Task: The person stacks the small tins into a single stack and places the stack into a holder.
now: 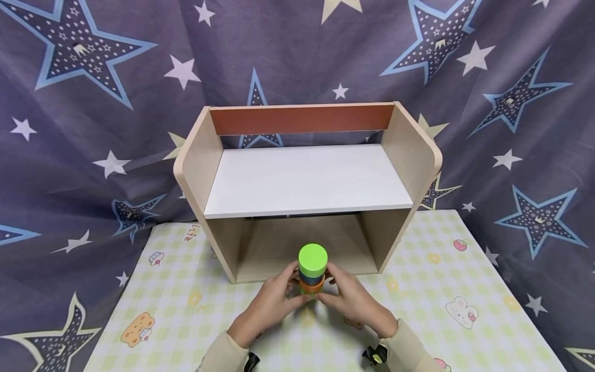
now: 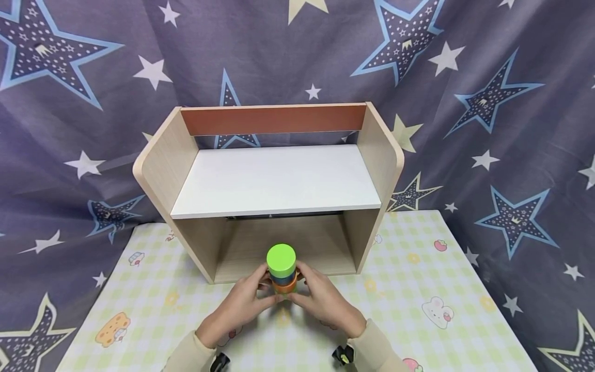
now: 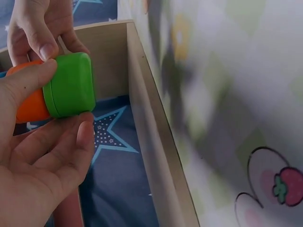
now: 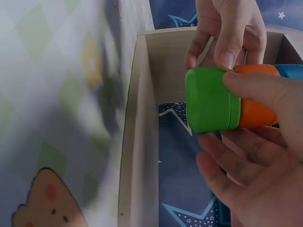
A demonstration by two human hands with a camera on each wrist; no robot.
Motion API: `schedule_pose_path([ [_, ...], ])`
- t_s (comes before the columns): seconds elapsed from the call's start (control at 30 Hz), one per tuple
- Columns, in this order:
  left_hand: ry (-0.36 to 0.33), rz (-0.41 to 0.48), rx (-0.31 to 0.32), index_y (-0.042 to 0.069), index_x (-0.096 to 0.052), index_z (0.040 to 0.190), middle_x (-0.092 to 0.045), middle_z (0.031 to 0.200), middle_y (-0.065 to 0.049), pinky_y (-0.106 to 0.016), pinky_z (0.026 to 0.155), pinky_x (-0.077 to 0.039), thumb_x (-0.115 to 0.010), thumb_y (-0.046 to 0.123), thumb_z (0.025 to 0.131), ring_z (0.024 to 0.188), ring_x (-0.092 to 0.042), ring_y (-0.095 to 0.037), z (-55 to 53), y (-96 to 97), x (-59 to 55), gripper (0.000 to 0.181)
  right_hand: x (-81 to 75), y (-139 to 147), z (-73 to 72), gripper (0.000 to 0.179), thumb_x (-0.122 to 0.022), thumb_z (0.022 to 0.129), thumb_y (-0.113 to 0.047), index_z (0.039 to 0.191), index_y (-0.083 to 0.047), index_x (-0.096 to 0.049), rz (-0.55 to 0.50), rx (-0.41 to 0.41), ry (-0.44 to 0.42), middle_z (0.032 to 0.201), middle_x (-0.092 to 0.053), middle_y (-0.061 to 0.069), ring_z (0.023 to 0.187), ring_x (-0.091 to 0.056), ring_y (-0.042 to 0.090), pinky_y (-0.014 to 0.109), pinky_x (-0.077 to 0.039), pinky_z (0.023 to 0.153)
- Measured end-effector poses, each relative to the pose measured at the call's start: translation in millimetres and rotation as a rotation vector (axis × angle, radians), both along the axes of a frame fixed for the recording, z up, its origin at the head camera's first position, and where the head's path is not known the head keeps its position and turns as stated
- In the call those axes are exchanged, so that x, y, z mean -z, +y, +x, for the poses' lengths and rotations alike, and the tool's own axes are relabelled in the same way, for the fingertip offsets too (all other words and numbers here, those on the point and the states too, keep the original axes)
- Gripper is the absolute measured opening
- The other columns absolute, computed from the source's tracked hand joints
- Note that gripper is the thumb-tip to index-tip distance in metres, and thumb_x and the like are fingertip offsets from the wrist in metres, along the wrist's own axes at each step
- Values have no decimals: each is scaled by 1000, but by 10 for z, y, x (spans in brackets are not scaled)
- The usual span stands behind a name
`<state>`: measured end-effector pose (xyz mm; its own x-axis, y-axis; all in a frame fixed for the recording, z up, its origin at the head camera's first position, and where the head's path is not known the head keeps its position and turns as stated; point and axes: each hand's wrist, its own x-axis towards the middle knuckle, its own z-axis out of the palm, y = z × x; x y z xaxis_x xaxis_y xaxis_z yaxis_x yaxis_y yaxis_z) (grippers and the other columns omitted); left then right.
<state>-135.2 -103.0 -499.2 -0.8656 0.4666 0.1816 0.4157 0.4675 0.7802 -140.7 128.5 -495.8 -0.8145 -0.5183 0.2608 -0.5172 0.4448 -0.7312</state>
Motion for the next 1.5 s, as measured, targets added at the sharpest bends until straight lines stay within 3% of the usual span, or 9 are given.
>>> schedule_pose_path([
  [0.53,-1,-4,5,13,-36,152,-63,130,-6,-41,85,-57,-79,26,89,105,-67,-18,-16,-43,-178,77,-143,-1,-37,69,-81,87,-12,144,-10,-43,-2,-41,75,126,-62,5,111,-62,19,42,-56,87],
  [1.17,21,9,7,17,-38,152,-65,128,-2,-37,84,-57,-80,29,88,103,-66,-14,-75,-76,-347,77,-335,-3,-76,69,-81,87,-14,145,-9,-44,24,-21,85,128,-60,4,113,-60,19,43,-56,87],
  [1.4,39,4,2,16,-40,151,-65,127,-2,-34,84,-56,-82,27,87,102,-67,-15,-103,-49,-431,77,-409,30,-88,70,-81,88,-17,146,-9,-43,31,-25,127,130,-59,3,113,-60,18,36,-55,89],
  [1.5,35,-2,-1,17,-40,151,-66,127,-1,-35,85,-56,-82,29,87,101,-66,-12,-121,-42,-465,77,-440,40,-99,70,-80,88,-17,146,-8,-43,21,-29,134,129,-59,4,112,-61,18,39,-56,88],
])
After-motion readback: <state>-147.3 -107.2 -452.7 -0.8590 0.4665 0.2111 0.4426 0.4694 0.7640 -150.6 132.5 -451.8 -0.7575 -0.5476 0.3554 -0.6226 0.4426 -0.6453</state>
